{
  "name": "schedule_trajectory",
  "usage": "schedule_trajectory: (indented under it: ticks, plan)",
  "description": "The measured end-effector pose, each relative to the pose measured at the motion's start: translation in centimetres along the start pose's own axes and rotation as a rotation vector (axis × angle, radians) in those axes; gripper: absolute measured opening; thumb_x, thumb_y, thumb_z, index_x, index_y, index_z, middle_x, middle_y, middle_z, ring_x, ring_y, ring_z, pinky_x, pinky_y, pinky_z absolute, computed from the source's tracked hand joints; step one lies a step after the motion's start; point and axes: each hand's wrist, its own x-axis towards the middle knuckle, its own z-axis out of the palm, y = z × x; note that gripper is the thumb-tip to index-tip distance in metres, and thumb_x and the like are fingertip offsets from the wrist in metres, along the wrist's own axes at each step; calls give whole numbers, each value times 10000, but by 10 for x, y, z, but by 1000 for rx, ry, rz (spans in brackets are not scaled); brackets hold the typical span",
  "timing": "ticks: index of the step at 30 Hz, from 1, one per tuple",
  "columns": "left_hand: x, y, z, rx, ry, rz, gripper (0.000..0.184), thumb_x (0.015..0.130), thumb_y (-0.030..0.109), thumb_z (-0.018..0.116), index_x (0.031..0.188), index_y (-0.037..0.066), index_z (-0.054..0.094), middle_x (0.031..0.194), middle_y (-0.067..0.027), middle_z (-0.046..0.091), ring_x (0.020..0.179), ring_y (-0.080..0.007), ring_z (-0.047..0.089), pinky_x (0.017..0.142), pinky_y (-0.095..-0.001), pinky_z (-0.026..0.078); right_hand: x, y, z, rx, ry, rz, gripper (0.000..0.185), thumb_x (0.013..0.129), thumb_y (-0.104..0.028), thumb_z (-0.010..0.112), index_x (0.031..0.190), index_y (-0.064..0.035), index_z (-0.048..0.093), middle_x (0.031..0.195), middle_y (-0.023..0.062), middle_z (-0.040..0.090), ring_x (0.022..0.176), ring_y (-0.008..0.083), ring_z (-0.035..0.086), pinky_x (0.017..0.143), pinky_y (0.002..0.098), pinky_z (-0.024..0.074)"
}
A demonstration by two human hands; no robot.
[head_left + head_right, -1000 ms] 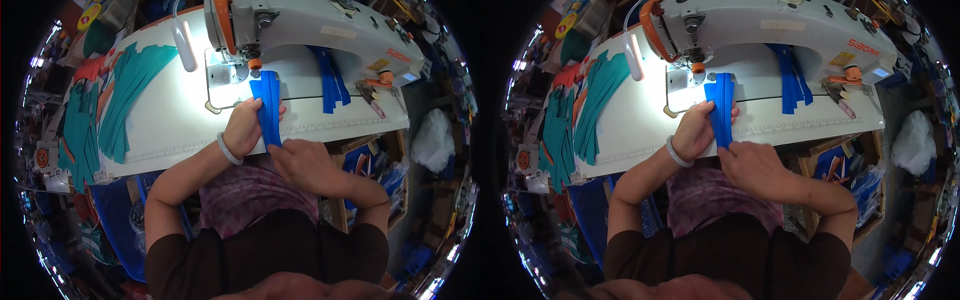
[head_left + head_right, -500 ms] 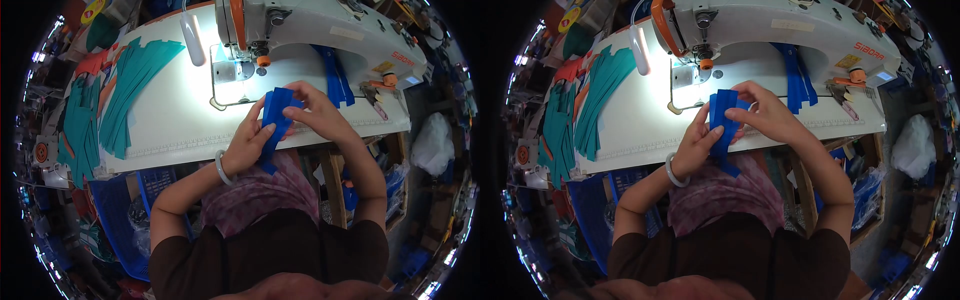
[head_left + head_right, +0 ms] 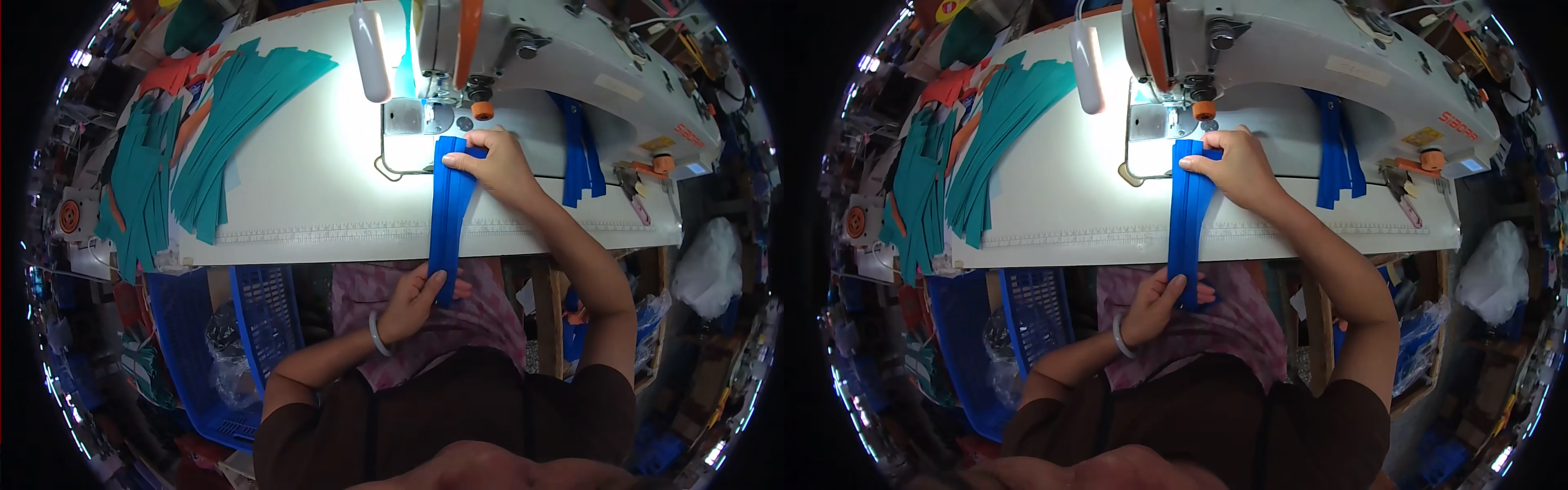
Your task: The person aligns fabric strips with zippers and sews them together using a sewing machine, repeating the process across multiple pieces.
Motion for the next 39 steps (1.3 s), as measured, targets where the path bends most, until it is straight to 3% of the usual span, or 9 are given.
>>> schedule_trajectory:
  ticks: [4,7,9,12,20,24,32,36,39]
  plan:
    - [4,-16,-16,502,47,120,257,1076,192,532,1016,-15,671,937,-107,750,800,-239,726,820,-332,573,16,14,16,-443,186,-329,269,903,-308,765,871,-53,684,787,80,632,815,209,568,943,405,448]
    - [-2,36,-30,1182,-137,32,265,1050,198,570,914,-3,677,865,-119,729,670,-279,665,704,-373,540,23,16,16,-386,148,-264,305,895,-332,760,880,-33,700,823,94,644,901,241,522,950,436,385]
    - [-4,60,-35,1555,-397,329,221,1019,224,579,913,48,660,767,-118,677,598,-340,613,558,-403,475,27,17,15,-332,115,-197,345,888,-357,755,890,-14,715,859,108,655,986,272,476,958,466,321]
    - [17,109,-15,1450,-276,571,222,994,283,624,958,65,649,741,-77,641,541,-291,572,529,-362,454,32,11,13,-331,113,-178,351,886,-365,759,915,-17,716,884,107,656,994,271,480,951,468,323]
    - [84,127,-26,1904,-42,707,484,897,448,732,1191,75,637,1160,-141,613,1046,-255,597,927,-402,472,31,23,17,-539,278,-292,308,898,-298,754,1031,-23,715,1004,107,671,979,255,514,929,428,365]
    - [86,121,-31,1820,-78,759,673,867,461,764,1362,50,567,1399,-189,512,1307,-333,481,1118,-490,356,3,27,10,-606,264,-738,266,915,-150,723,1137,-10,683,1093,114,697,938,259,609,939,380,464]
    - [87,122,-30,1733,-105,579,714,841,453,788,1326,-7,538,1465,-203,489,1358,-371,461,1172,-500,329,-3,30,14,-571,219,-898,306,906,-74,698,1203,-2,690,1186,116,706,1081,254,640,970,376,498]
    - [89,133,-55,1501,-252,764,630,857,384,794,1291,-2,550,1439,-191,519,1306,-369,510,1132,-469,396,-2,18,19,-604,191,-888,277,907,-60,695,1177,4,699,1196,123,701,1086,258,638,970,373,496]
    - [91,167,-129,1563,7,840,399,954,225,666,1269,-6,585,1446,-189,543,1302,-347,530,1116,-447,428,-5,19,15,-646,167,-835,268,908,-51,693,1169,9,701,1212,130,696,1103,261,636,989,375,493]
